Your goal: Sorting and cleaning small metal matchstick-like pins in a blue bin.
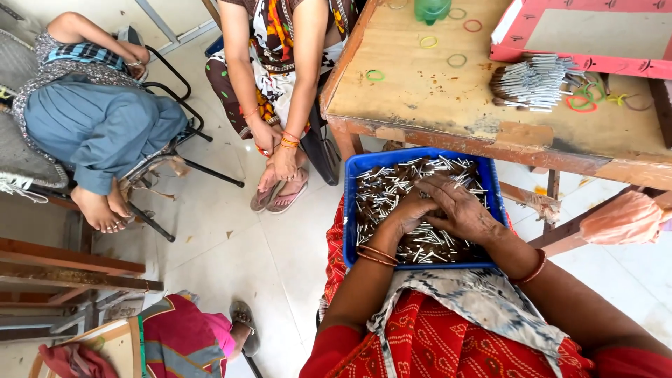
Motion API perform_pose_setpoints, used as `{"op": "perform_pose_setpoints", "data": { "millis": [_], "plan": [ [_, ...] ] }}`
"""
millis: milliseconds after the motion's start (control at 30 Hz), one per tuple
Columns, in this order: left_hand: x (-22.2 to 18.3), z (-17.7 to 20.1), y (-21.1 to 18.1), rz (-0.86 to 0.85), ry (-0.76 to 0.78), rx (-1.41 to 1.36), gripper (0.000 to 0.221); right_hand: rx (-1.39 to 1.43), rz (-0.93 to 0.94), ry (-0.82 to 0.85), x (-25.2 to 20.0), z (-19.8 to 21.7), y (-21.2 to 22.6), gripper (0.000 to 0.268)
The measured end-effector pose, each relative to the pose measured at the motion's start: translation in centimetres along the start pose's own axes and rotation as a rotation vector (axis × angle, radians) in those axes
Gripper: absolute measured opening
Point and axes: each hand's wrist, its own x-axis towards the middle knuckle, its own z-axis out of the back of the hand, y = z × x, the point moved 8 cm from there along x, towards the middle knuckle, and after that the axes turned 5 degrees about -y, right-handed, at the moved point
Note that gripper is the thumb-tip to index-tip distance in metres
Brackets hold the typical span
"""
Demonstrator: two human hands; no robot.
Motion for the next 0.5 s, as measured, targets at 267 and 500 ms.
{"op": "perform_pose_setpoints", "data": {
  "millis": [267,500],
  "plan": [
    [0.5,0.1,-0.2,-0.083,-0.004,0.108,0.057,-0.011,-0.027,0.001,0.2,0.3,0.3,0.082],
    [-0.3,-0.8,-1.6,-0.112,-0.013,0.077,0.055,-0.041,0.031,-0.022,0.6,0.7,1.3,0.08]
  ]
}}
